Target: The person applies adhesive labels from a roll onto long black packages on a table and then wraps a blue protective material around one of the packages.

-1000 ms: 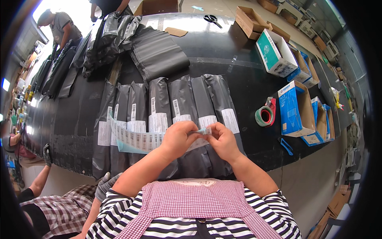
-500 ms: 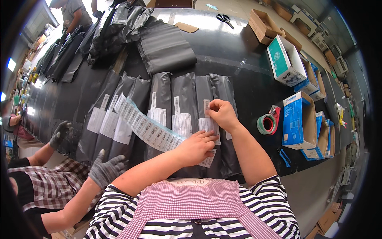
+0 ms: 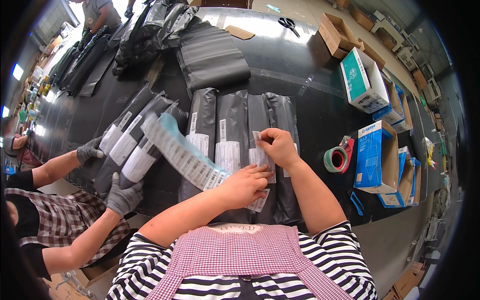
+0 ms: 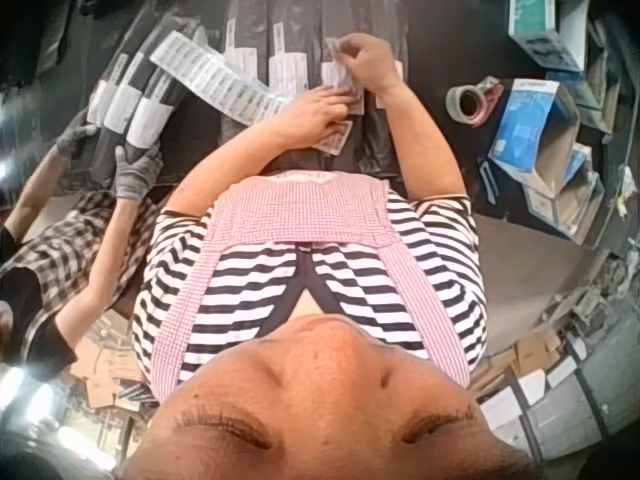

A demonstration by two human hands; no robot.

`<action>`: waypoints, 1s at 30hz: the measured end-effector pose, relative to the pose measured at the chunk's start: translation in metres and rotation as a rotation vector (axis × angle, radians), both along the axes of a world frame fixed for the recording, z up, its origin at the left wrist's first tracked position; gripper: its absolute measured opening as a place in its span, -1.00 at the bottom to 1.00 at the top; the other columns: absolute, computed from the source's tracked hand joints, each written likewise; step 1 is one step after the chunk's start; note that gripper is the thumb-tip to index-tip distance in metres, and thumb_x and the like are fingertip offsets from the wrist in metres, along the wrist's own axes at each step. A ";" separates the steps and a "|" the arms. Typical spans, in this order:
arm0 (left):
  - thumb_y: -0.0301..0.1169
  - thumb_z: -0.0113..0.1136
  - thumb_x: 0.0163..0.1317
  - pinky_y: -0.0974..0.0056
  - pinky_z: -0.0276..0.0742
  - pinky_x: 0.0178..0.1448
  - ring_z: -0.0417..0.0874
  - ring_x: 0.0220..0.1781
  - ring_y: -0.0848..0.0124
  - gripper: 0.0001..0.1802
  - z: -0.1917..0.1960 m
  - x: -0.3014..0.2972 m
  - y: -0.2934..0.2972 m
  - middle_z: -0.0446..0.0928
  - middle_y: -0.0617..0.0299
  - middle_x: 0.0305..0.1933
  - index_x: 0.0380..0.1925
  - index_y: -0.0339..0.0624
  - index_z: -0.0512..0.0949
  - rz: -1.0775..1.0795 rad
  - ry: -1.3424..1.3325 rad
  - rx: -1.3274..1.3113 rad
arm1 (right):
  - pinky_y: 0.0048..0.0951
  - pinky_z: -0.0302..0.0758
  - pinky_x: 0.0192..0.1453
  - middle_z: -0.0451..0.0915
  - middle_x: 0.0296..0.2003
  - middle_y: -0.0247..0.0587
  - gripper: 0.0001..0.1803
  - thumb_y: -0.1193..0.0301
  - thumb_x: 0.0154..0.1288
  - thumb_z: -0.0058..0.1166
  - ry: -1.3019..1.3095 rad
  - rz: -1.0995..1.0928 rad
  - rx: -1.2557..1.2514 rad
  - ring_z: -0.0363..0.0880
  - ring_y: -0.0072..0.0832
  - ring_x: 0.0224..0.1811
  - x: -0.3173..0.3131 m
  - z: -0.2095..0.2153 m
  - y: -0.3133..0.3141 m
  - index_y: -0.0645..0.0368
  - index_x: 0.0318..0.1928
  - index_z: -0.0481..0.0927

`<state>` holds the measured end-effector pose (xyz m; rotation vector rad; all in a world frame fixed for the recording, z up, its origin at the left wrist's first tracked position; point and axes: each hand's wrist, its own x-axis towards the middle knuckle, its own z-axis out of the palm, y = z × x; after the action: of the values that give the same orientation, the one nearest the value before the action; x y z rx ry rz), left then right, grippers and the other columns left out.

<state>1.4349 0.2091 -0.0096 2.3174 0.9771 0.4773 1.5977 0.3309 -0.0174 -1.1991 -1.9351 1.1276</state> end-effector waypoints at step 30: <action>-0.32 0.41 0.22 0.14 0.50 -0.09 0.59 -0.18 0.16 -0.73 0.030 -0.021 0.017 0.60 0.12 -0.23 -0.39 -0.24 0.52 0.405 -0.498 -0.220 | -0.54 0.51 -0.18 0.64 -0.30 -0.35 -0.75 0.44 0.19 0.40 0.254 0.054 -0.264 0.57 -0.64 -0.27 0.035 0.062 -0.091 0.19 -0.17 0.61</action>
<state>1.4139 0.2263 0.0202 1.6827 1.1699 0.9981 1.6323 0.2395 0.0442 -1.0783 -1.6736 1.5223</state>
